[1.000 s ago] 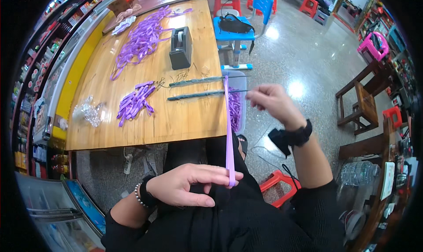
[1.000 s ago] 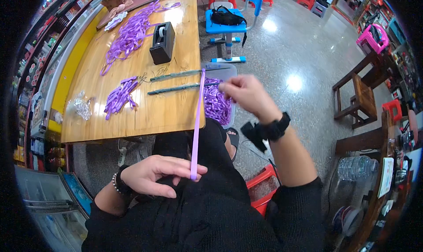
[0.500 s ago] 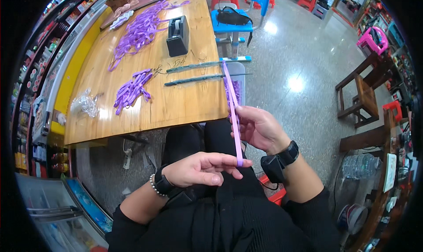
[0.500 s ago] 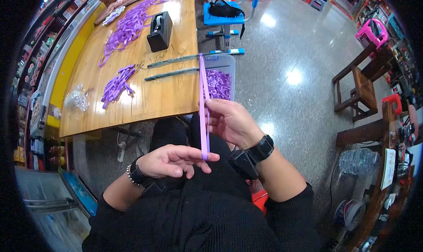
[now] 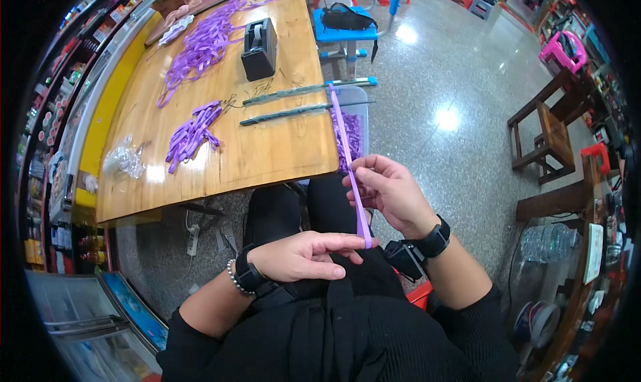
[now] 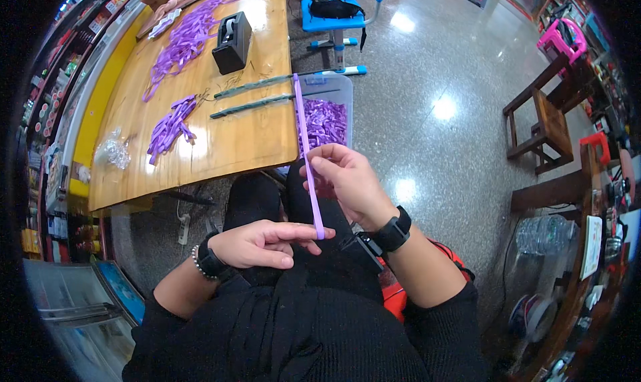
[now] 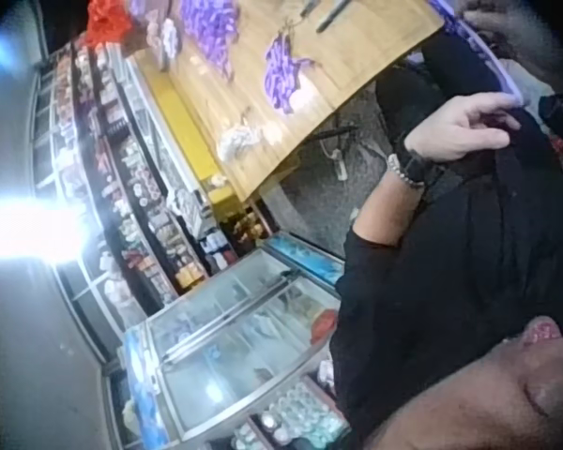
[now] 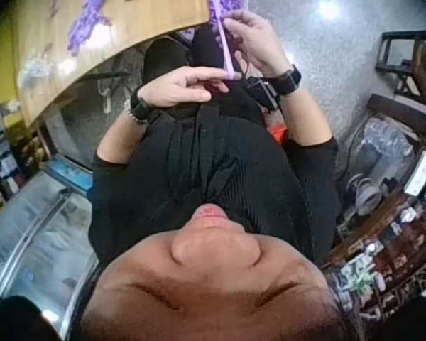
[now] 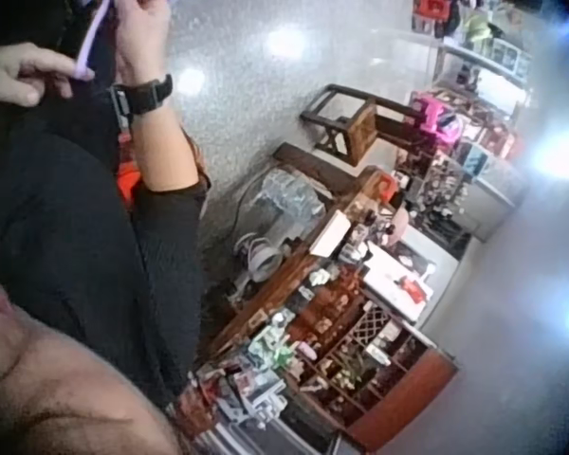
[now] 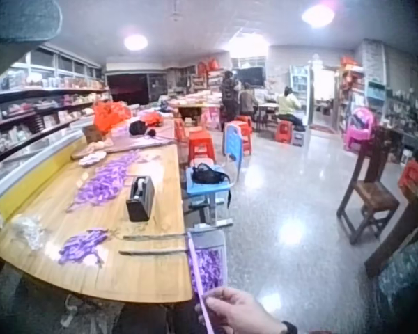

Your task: Measuring and folding purple plastic ribbons on a workbench using a ruler.

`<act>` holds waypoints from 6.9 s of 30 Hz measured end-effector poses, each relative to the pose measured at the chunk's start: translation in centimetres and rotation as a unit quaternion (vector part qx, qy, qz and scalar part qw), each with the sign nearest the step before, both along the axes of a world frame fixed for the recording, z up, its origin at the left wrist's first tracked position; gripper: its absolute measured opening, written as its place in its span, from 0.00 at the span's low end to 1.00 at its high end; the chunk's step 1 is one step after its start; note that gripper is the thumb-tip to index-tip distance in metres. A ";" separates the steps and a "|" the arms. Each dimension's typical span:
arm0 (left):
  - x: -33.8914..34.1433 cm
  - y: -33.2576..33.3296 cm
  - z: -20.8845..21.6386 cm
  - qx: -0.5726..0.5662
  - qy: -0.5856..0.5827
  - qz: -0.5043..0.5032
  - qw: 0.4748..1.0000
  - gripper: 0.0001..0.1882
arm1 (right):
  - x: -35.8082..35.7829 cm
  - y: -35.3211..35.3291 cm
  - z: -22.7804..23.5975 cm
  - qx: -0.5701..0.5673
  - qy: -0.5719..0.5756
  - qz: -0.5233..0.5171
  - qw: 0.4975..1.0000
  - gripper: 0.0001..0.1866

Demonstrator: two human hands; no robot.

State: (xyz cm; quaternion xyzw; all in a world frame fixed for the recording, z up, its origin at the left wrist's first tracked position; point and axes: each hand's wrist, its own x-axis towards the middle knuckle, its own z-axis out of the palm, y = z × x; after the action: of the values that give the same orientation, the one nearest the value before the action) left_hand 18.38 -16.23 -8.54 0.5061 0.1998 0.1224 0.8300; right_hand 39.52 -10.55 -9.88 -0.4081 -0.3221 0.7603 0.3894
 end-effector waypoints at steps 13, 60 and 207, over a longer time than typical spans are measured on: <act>-0.6 0.0 -1.3 -0.040 -0.031 0.014 0.999 0.35 | 0.2 0.1 -0.4 -0.017 -0.006 0.019 1.000 0.06; 2.4 3.8 -2.8 -0.240 -0.031 0.277 0.930 0.15 | 2.3 -8.1 -0.7 0.307 -0.234 0.117 0.915 0.08; -0.8 0.8 3.7 0.094 0.029 0.135 0.986 0.18 | -3.2 11.0 -0.6 -0.087 0.018 0.009 0.996 0.07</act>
State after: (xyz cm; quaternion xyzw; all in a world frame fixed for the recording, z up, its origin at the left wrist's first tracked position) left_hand 17.56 -15.45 -4.87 0.5537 0.2780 0.2365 0.7485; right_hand 36.29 0.45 -10.51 -0.4234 -0.2515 0.7963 0.3512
